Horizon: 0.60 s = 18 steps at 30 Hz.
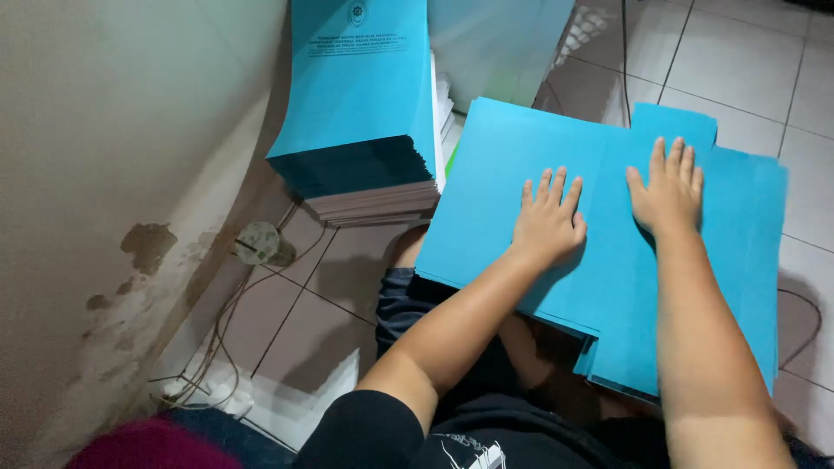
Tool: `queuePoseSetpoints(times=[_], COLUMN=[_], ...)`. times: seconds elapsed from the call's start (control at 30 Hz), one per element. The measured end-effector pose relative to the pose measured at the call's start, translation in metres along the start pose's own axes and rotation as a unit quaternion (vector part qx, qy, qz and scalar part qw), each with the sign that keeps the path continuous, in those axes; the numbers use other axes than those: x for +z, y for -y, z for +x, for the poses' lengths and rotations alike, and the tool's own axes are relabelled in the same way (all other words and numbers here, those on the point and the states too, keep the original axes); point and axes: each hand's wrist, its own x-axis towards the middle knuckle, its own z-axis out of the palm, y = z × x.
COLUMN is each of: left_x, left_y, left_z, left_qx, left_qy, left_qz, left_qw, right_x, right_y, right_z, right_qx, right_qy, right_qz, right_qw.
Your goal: The person sits on the floor and repeatedly takes blue paper covers from a stack on the left, places them on a stack on their lap, and smooths them down with both hands.
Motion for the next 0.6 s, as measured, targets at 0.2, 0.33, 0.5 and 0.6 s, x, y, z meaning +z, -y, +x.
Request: queuePoseSetpoints(times=[0.2, 0.33, 0.5, 0.6], left_x=[-0.011, -0.012, 0.003, -0.021], left_y=[0.000, 0.002, 0.006, -0.013], left_z=[0.003, 0.004, -0.003, -0.029], left_qx=[-0.002, 0.002, 0.107, 0.234], left_qy=[0.054, 0.040, -0.012, 0.066], left_qz=[-0.014, -0.014, 0.033, 0.006], left_qw=[0.998, 0.999, 0.994, 0.970], right_x=[0.013, 0.018, 0.016, 0.016], right_y=[-0.064, -0.071, -0.070, -0.071], right_z=[-0.068, -0.110, -0.118, -0.119], right_qx=[0.123, 0.170, 0.175, 0.160], right_qy=[-0.060, -0.086, -0.079, -0.094], right_qz=[-0.013, -0.016, -0.018, -0.001], right_qw=[0.990, 0.981, 0.981, 0.983])
